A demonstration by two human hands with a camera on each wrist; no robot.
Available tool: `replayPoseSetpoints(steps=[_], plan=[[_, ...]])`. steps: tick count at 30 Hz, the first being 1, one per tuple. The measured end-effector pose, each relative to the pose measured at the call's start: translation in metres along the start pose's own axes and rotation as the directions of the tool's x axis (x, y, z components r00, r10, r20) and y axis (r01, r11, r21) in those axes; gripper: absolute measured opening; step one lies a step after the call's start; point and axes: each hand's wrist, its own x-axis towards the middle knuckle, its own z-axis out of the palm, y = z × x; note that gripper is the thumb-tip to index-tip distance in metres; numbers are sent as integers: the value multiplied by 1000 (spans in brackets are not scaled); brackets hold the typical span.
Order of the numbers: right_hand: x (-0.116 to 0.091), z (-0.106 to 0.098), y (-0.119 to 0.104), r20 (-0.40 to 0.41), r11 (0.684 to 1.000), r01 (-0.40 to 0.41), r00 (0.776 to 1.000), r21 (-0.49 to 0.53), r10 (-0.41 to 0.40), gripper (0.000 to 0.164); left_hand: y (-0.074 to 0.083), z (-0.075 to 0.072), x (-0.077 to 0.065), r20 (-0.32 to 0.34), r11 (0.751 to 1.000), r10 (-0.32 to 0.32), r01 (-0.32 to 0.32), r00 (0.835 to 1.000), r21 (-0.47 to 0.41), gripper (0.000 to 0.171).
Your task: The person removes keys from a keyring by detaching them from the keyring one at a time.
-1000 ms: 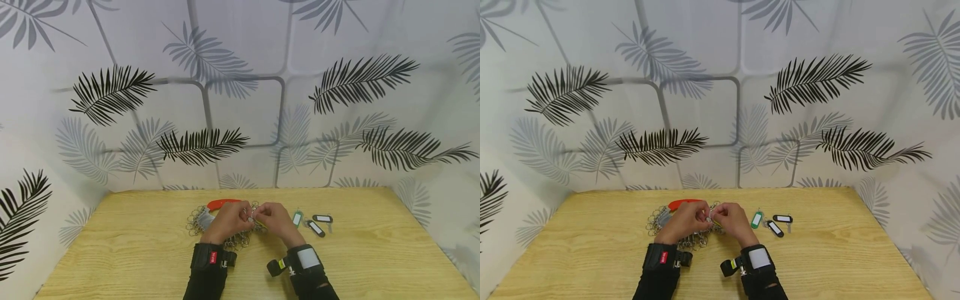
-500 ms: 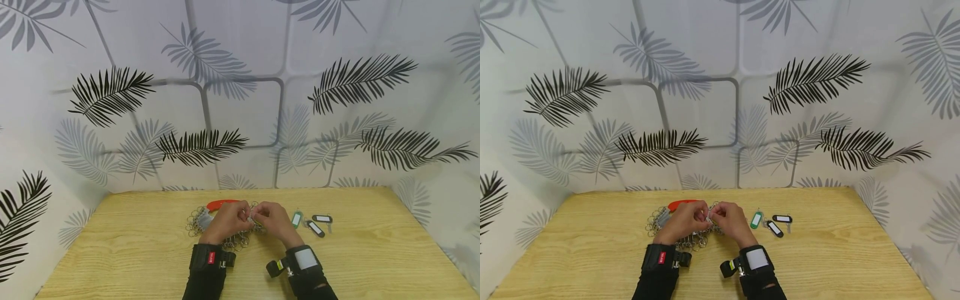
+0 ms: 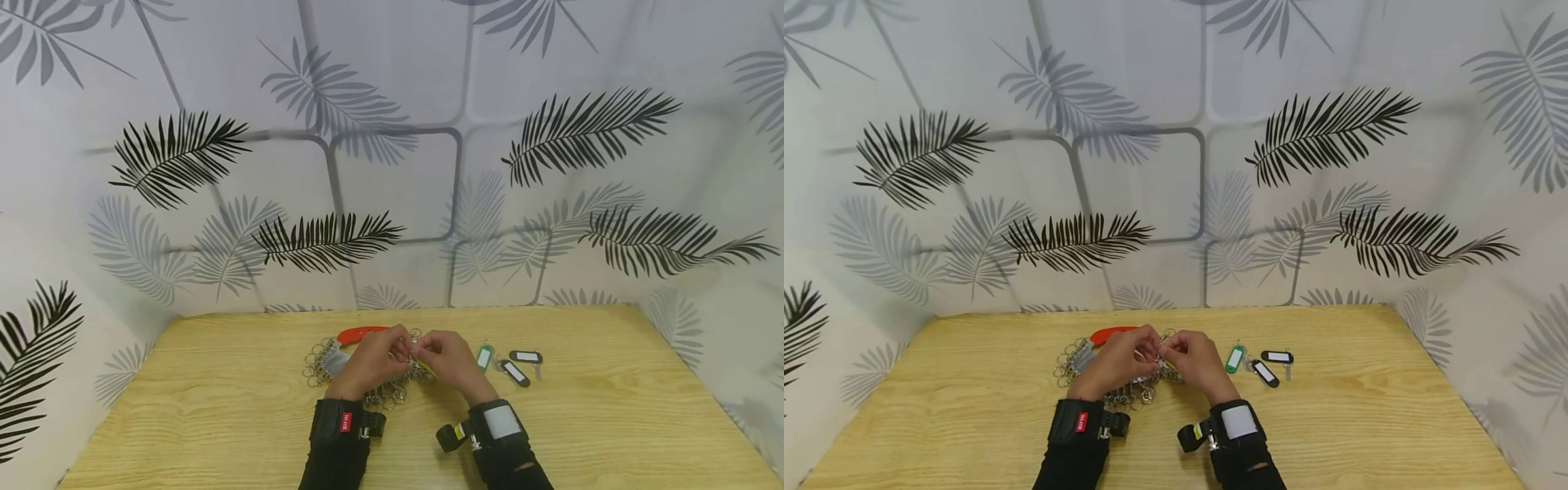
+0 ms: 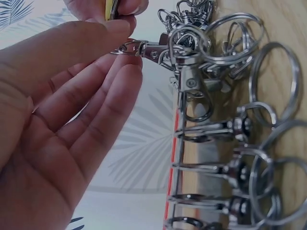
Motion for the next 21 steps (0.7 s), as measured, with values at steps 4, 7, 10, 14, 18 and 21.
replayPoseSetpoints(steps=[4,7,10,14,18,21], plan=[[-1,-1,-1,-1,1000,19,1000,-17,-19,6,2,-1,0,11,999,-29,29,1000,-14,19],[-2,-3,-2,14,999,43,999,-20,-42,6,3,-1,0,9,999,-51,51,999,-7,12],[-2,-5,-2,56,998,60,997,-13,-59,6,0,-2,-1,4,999,-46,46,999,20,10],[-3,-10,-2,136,996,86,987,9,-86,7,-4,-4,-2,19,999,-26,25,999,35,9],[-6,-14,-4,192,993,108,975,45,-115,9,-6,-5,-4,37,1000,-8,8,999,25,11],[-7,-15,-4,191,993,113,974,41,-119,9,-6,-5,-5,39,1000,1,-2,999,30,11]])
